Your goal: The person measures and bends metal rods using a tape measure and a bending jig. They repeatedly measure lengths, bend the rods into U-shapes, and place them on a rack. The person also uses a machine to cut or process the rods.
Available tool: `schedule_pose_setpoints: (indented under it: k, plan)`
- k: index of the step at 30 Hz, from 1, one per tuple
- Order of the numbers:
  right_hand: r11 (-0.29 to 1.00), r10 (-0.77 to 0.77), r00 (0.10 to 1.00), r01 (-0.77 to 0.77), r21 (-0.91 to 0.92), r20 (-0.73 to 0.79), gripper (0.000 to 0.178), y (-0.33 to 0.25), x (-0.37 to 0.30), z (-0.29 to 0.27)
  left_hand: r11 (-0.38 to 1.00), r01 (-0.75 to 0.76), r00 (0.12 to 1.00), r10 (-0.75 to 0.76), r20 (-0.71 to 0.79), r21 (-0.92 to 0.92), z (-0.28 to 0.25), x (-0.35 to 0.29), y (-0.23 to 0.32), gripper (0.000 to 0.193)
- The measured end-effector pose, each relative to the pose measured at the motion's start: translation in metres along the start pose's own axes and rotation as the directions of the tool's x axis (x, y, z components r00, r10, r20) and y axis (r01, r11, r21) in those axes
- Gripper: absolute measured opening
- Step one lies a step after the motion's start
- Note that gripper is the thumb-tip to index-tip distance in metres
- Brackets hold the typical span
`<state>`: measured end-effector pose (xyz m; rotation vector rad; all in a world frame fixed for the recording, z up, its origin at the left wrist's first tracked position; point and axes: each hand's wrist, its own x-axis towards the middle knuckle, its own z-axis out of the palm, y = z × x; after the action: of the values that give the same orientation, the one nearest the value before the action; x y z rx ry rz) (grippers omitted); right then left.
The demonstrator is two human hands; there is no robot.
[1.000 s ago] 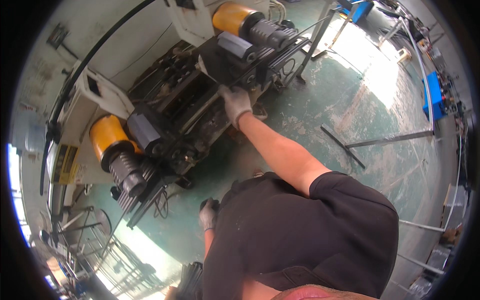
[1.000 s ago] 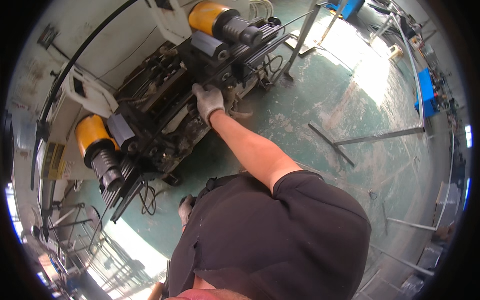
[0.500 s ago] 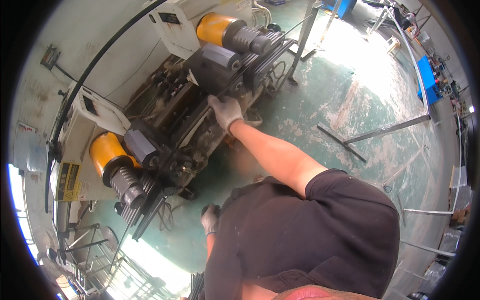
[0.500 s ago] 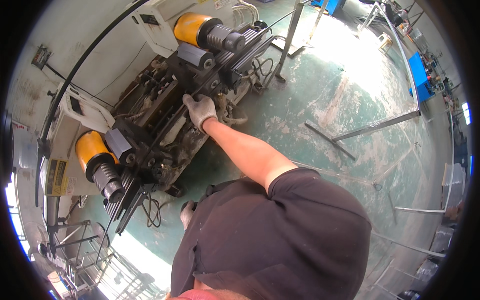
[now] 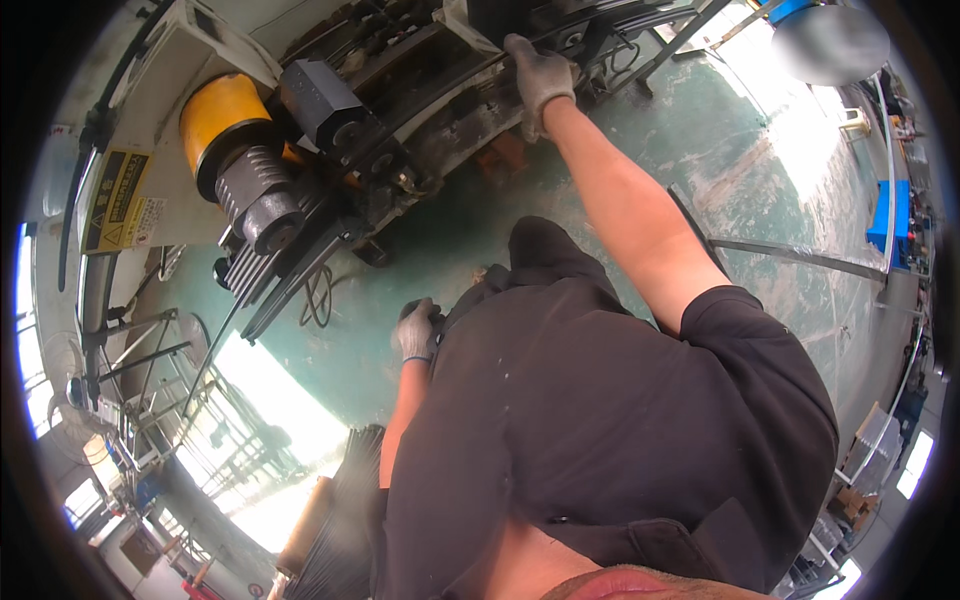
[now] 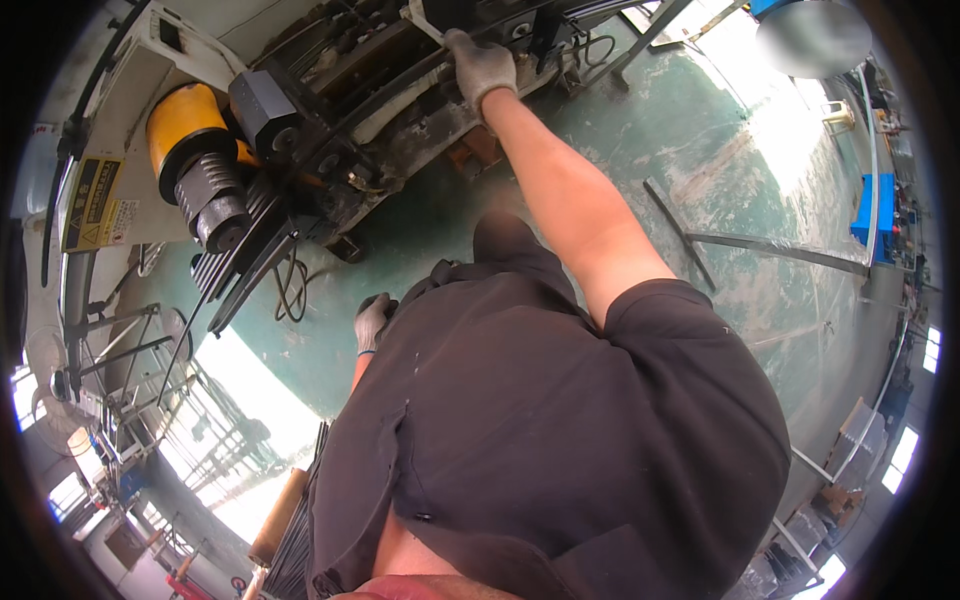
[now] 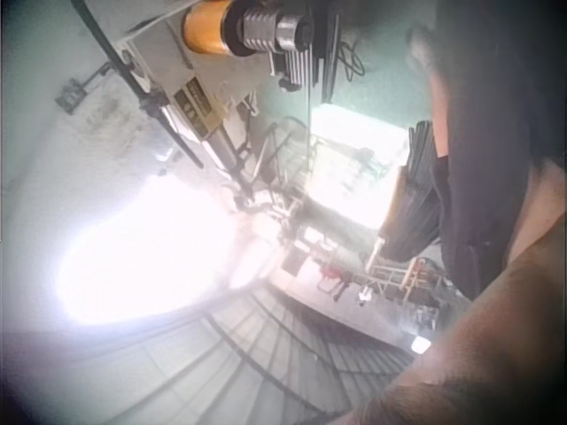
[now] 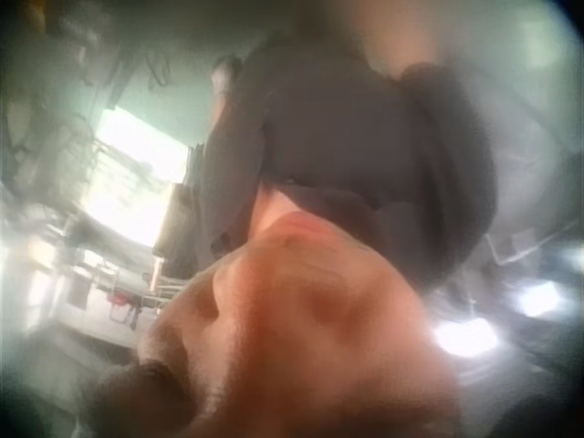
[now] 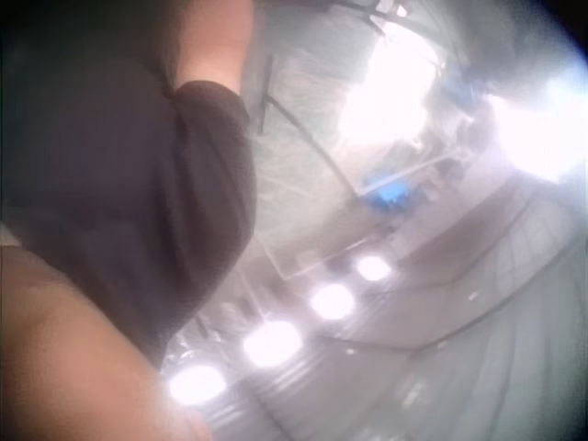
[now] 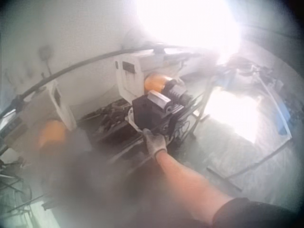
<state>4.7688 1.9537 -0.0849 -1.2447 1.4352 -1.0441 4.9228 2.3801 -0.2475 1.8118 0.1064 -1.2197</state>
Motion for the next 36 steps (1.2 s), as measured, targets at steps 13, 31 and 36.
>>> schedule_pose_setpoints:
  k: [13, 31, 36]
  plan:
    - [0.997, 0.040, 0.988, -0.048, 0.055, 0.150, 0.060, 0.002, 0.002, -0.004, 0.999, -0.035, 0.993, 0.030, -0.112, -0.041, -0.003, 0.053, 0.003, 0.027]
    - [0.957, 0.149, 0.978, -0.180, 0.229, 0.144, 0.056, -0.048, -0.018, -0.003, 0.999, 0.046, 0.995, -0.045, -0.084, 0.022, -0.014, 0.028, 0.001, 0.021]
    - [0.948, 0.195, 0.962, -0.235, 0.216, 0.193, 0.059, -0.055, -0.020, -0.002, 0.985, 0.032, 0.994, -0.014, -0.107, 0.169, -0.043, 0.022, -0.029, 0.024]
